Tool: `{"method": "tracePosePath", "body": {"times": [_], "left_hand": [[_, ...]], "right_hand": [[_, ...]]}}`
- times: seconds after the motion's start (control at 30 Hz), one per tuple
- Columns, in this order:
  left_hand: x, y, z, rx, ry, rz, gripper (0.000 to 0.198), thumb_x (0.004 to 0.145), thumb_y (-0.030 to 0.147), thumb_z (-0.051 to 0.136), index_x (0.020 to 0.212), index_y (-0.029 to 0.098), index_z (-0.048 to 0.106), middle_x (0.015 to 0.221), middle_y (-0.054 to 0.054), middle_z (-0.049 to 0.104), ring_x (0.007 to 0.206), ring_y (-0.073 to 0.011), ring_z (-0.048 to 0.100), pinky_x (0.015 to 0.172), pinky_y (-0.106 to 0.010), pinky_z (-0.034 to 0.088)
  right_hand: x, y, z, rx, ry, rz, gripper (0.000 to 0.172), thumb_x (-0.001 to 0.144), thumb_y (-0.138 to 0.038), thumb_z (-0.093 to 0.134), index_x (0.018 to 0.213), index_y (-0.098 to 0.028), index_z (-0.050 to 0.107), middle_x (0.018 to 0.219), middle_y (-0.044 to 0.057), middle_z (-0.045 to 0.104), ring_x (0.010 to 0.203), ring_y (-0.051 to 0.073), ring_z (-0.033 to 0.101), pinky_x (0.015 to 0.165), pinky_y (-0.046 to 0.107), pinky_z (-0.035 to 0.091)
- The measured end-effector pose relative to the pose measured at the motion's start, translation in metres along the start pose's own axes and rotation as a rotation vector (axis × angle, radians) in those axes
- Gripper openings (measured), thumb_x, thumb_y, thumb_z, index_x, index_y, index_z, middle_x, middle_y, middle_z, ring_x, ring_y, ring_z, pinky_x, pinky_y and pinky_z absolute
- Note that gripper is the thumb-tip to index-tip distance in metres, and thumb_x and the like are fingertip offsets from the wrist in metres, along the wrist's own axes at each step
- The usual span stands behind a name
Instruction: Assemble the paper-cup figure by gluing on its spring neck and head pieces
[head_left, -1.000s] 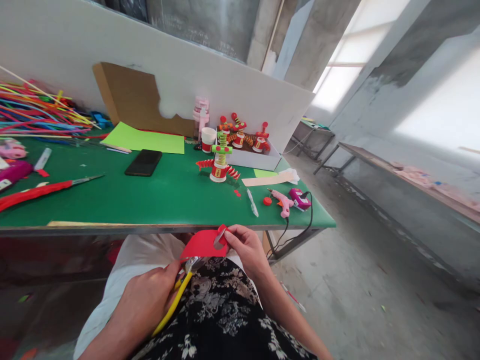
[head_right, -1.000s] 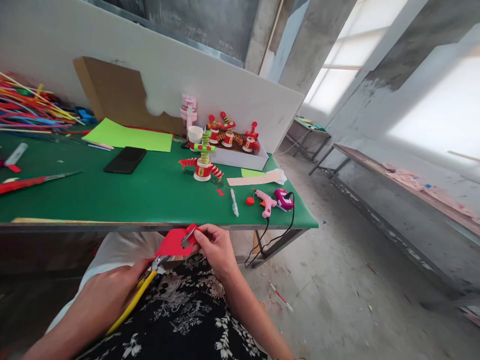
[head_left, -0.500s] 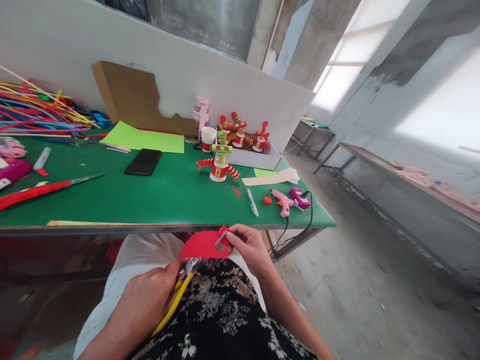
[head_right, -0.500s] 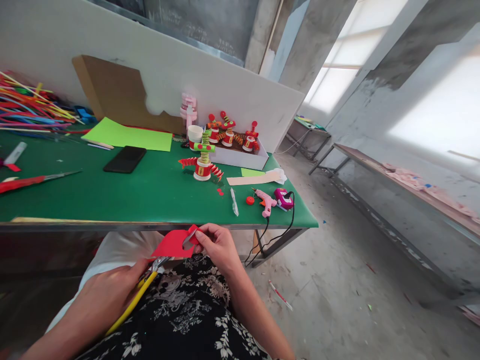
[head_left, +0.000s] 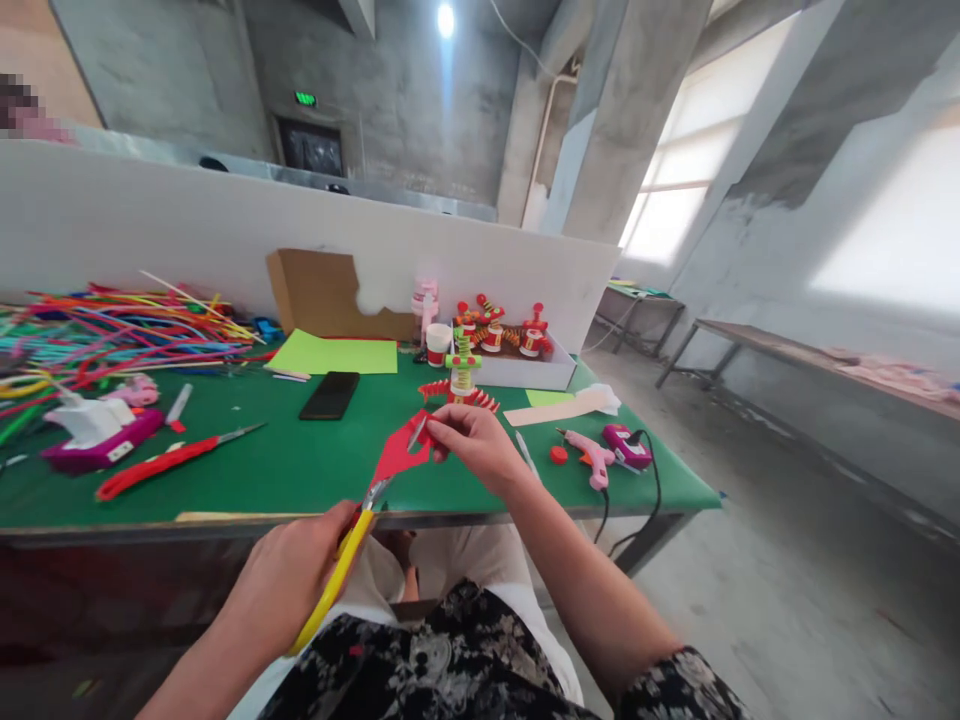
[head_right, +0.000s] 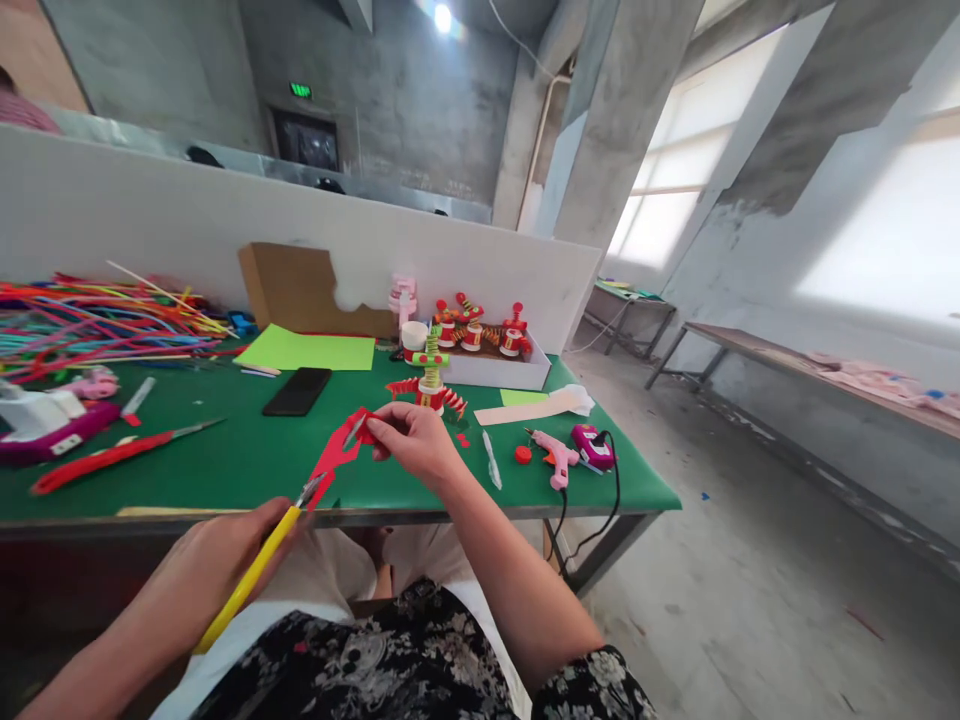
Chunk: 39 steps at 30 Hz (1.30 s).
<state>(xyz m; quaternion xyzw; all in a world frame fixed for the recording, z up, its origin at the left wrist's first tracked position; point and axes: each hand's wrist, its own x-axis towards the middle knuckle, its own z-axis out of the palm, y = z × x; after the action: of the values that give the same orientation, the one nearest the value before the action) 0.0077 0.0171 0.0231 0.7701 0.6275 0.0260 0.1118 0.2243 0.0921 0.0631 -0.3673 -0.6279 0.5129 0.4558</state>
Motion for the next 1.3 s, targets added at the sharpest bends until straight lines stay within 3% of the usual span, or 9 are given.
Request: {"method": "tracePosePath", "body": {"times": [0.17,0.3,0.43,0.6,0.8,1.0,1.07,1.17,1.3], "left_hand": [[0.012,-0.025,0.015,-0.293,0.234,0.052,0.034,0.092,0.043,0.038,0.078,0.022,0.06,0.063,-0.001,0.065,0.063,-0.0201,0.063,0.056,-0.025,0.036],[0.018,-0.038,0.019,-0.429,0.277,0.1,0.041,0.09,0.052,0.04,0.066,0.022,0.053,0.055,0.003,0.051,0.05,-0.0127,0.046,0.049,-0.023,0.032],[0.02,-0.041,0.009,-0.508,0.225,0.089,0.043,0.084,0.059,0.045,0.061,0.023,0.045,0.049,0.005,0.044,0.047,-0.0113,0.038,0.044,-0.023,0.029],[0.027,-0.036,-0.009,-0.545,0.124,0.001,0.047,0.079,0.065,0.044,0.058,0.023,0.042,0.045,0.003,0.05,0.044,-0.0137,0.047,0.046,-0.025,0.036],[0.059,-0.041,-0.017,-0.657,-0.038,-0.025,0.049,0.079,0.066,0.046,0.056,0.023,0.048,0.038,-0.001,0.052,0.041,-0.0173,0.054,0.05,-0.028,0.046],[0.061,-0.045,-0.005,-0.992,-0.19,0.058,0.039,0.085,0.059,0.044,0.073,0.022,0.051,0.049,-0.001,0.061,0.043,-0.0163,0.056,0.048,-0.026,0.044],[0.05,-0.047,0.0,-0.84,-0.145,0.048,0.04,0.089,0.057,0.04,0.071,0.023,0.049,0.054,-0.002,0.063,0.048,-0.0176,0.059,0.052,-0.028,0.045],[0.035,-0.049,0.005,-0.337,0.129,-0.089,0.032,0.093,0.044,0.035,0.081,0.022,0.055,0.064,-0.005,0.067,0.057,-0.0217,0.064,0.059,-0.031,0.044],[0.034,-0.045,0.003,0.193,0.303,-0.094,0.028,0.089,0.023,0.039,0.108,0.016,0.059,0.093,-0.016,0.073,0.096,-0.0323,0.067,0.078,-0.039,0.043]], "right_hand": [[0.037,-0.006,0.013,-0.029,-0.098,-0.004,0.026,0.078,-0.04,0.073,0.073,-0.017,0.063,0.059,-0.004,0.06,0.052,0.008,0.054,0.056,0.022,0.044],[0.054,-0.004,0.019,-0.076,-0.173,0.016,0.018,0.08,-0.032,0.071,0.072,-0.016,0.065,0.058,-0.004,0.06,0.053,0.009,0.055,0.056,0.022,0.044],[0.066,-0.001,0.023,-0.122,-0.229,0.028,0.014,0.08,-0.025,0.068,0.07,-0.016,0.066,0.057,-0.003,0.062,0.053,0.009,0.055,0.056,0.021,0.043],[0.086,0.007,0.025,-0.135,-0.253,0.05,0.014,0.079,-0.021,0.065,0.066,-0.016,0.066,0.056,-0.004,0.063,0.049,0.007,0.055,0.053,0.019,0.043],[0.111,0.019,0.02,-0.115,-0.125,0.154,0.018,0.077,-0.013,0.068,0.06,-0.016,0.063,0.048,-0.005,0.06,0.043,0.006,0.055,0.047,0.017,0.044],[0.072,0.042,0.014,0.138,0.092,0.164,0.02,0.077,-0.03,0.073,0.069,-0.018,0.06,0.06,-0.004,0.066,0.045,0.009,0.062,0.049,0.021,0.05],[0.045,0.054,0.012,0.199,0.092,0.15,0.028,0.074,-0.041,0.077,0.071,-0.018,0.061,0.061,-0.003,0.066,0.049,0.009,0.063,0.053,0.021,0.051],[0.003,0.07,0.012,0.226,0.103,0.169,0.037,0.07,-0.049,0.081,0.075,-0.017,0.063,0.059,-0.002,0.066,0.054,0.011,0.064,0.059,0.023,0.052],[-0.043,0.079,0.012,0.303,0.199,0.212,0.037,0.066,-0.047,0.085,0.075,-0.018,0.064,0.062,-0.002,0.066,0.056,0.011,0.062,0.061,0.024,0.05]]}}
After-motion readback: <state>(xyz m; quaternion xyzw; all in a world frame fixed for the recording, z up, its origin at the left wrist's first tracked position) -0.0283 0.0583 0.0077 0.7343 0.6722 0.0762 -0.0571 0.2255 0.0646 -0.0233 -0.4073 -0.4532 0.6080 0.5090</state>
